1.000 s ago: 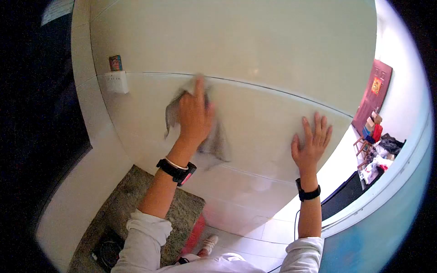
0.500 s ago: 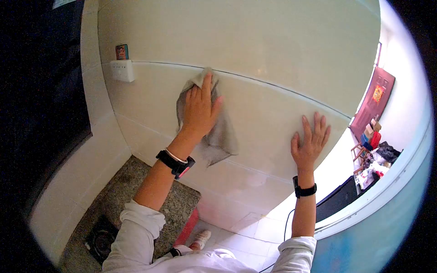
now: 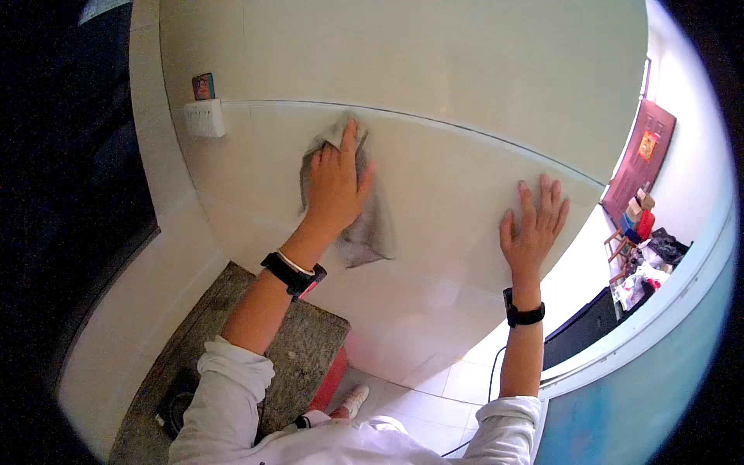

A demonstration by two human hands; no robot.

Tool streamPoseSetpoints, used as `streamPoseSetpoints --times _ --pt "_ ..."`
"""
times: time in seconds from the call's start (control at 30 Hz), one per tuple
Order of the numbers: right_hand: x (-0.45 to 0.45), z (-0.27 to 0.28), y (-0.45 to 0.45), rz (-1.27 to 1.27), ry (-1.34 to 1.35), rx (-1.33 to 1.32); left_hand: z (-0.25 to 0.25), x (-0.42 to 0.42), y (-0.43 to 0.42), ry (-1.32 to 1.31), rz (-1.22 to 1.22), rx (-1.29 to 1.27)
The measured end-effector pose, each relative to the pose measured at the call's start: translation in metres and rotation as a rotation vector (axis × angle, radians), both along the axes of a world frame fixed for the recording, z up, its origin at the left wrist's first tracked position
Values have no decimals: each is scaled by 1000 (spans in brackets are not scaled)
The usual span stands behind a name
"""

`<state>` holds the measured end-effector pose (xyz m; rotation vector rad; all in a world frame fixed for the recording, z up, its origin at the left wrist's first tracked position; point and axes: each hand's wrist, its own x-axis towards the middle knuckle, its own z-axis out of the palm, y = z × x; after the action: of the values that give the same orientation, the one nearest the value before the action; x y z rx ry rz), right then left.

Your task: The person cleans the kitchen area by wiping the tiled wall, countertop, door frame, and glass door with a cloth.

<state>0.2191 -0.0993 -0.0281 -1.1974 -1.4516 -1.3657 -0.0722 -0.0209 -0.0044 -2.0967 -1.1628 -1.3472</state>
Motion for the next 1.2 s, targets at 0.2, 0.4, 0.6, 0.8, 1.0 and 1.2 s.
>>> streamPoseSetpoints --times 0.2,0.4,0.6,0.8,1.0,1.2 --pt "-2 3 1 23 -1 4 5 1 6 33 47 83" --pt "1 0 3 32 -7 16 11 -3 15 35 43 29" --pt "0 0 2 -6 -9 14 -54 2 8 56 24 -3" --pt "-4 3 3 22 -3 48 -161 16 -22 117 -58 -276" --pt "-2 2 4 33 -11 44 -251 33 -44 144 -116 -373" --pt "-5 2 6 13 -15 63 -332 24 -68 239 -115 -701"
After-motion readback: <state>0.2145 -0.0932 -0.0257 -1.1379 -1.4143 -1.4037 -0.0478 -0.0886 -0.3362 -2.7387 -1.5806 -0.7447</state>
